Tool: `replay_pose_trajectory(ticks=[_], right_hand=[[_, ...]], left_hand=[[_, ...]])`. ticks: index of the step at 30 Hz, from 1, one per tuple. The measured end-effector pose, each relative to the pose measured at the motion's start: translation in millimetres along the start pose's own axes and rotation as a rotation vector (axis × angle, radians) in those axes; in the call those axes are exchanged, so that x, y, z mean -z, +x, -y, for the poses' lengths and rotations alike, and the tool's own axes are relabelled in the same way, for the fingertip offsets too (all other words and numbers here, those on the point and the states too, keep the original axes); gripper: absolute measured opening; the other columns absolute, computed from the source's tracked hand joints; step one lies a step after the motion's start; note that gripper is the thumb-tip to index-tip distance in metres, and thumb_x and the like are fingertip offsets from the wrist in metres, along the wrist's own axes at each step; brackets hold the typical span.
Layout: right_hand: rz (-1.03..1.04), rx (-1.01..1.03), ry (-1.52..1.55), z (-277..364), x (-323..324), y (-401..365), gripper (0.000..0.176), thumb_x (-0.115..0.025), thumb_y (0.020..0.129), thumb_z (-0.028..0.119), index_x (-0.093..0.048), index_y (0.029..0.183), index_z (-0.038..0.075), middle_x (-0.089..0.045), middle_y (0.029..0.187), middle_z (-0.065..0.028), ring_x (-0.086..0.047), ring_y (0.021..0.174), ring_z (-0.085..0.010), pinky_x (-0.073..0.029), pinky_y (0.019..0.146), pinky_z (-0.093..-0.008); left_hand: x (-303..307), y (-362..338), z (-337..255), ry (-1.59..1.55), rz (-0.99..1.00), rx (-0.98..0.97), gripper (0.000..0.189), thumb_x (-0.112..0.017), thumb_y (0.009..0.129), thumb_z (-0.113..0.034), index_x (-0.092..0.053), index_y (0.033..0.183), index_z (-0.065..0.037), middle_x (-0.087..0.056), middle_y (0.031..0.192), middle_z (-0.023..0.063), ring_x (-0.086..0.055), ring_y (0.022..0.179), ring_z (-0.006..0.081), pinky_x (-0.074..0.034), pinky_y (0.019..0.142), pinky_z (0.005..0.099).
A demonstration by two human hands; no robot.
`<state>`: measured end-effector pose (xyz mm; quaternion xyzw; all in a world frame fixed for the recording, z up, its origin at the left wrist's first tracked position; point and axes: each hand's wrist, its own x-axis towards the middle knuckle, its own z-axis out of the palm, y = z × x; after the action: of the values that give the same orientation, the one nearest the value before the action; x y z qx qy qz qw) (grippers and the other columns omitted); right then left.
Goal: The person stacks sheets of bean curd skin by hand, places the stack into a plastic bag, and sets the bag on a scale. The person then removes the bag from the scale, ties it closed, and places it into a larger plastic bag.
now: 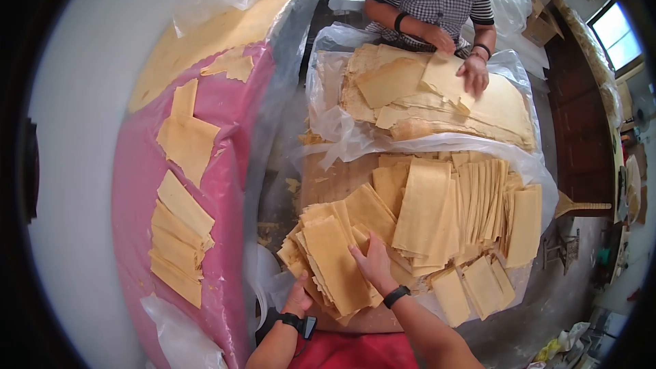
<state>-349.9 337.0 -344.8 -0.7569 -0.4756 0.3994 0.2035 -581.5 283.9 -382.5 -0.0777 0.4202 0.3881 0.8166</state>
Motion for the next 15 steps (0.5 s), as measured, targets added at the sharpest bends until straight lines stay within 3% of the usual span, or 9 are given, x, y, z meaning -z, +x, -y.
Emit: replay_pose_trajectory(ticks=[6,8,10,12,14,15], right_hand=[[-0.087,0.046,-0.300,26.9,-42.2,-34.2,0.076,-0.062,0.084,0.039,-0.031,0.140,-0.002,-0.049,0.127,-0.0253,-0.046,0.118,-0.0389,-0.037,0.101,-0.0446],[0.011,0.046,0.058,15.3,-32.4,-38.2,0.077,-0.060,0.084,0.040,-0.029,0.142,0.000,-0.046,0.132,-0.0251,-0.044,0.119,-0.0403,-0.036,0.101,-0.0460],[0.035,0.127,0.106,16.3,-31.7,-57.8,0.079,-0.060,0.084,0.041,-0.028,0.143,0.000,-0.042,0.134,-0.0265,-0.043,0.121,-0.0423,-0.035,0.102,-0.0475],[0.032,0.216,-0.124,32.0,-41.5,-95.9,0.080,-0.059,0.083,0.044,-0.028,0.143,0.002,-0.038,0.138,-0.0275,-0.040,0.124,-0.0424,-0.034,0.102,-0.0508],[0.189,0.187,-0.290,54.2,-54.2,-120.3,0.083,-0.060,0.081,0.050,-0.029,0.144,0.005,-0.035,0.140,-0.0276,-0.039,0.126,-0.0401,-0.033,0.101,-0.0529],[0.216,0.169,-0.312,48.3,-68.0,-126.8,0.085,-0.061,0.079,0.055,-0.030,0.145,0.011,-0.034,0.142,-0.0230,-0.038,0.127,-0.0371,-0.033,0.099,-0.0529]], left_hand=[[-18.8,-11.6,0.7,0.109,-0.051,-0.028,0.061,-0.073,0.079,-0.018,-0.046,0.132,-0.004,-0.057,0.124,0.0082,-0.054,0.114,0.0249,-0.042,0.102,0.0378],[-26.5,-32.6,-2.2,0.150,-0.011,-0.088,0.059,-0.071,0.080,-0.016,-0.046,0.132,-0.004,-0.057,0.124,0.0080,-0.054,0.115,0.0239,-0.042,0.101,0.0372],[-19.3,-51.6,3.9,0.233,-0.040,-0.122,0.058,-0.070,0.081,-0.013,-0.045,0.133,-0.004,-0.057,0.124,0.0081,-0.054,0.115,0.0236,-0.042,0.101,0.0374],[9.9,-63.3,13.6,0.234,-0.056,-0.101,0.058,-0.069,0.083,-0.020,-0.045,0.134,-0.005,-0.056,0.127,0.0091,-0.054,0.116,0.0240,-0.044,0.100,0.0390],[40.0,-65.6,15.3,-0.026,-0.019,0.132,0.060,-0.066,0.086,-0.032,-0.044,0.135,-0.005,-0.054,0.130,0.0098,-0.054,0.117,0.0253,-0.045,0.099,0.0408],[45.7,-64.2,18.9,0.113,-0.065,0.026,0.065,-0.063,0.087,-0.045,-0.045,0.135,-0.006,-0.053,0.132,0.0108,-0.054,0.117,0.0267,-0.046,0.098,0.0420]])
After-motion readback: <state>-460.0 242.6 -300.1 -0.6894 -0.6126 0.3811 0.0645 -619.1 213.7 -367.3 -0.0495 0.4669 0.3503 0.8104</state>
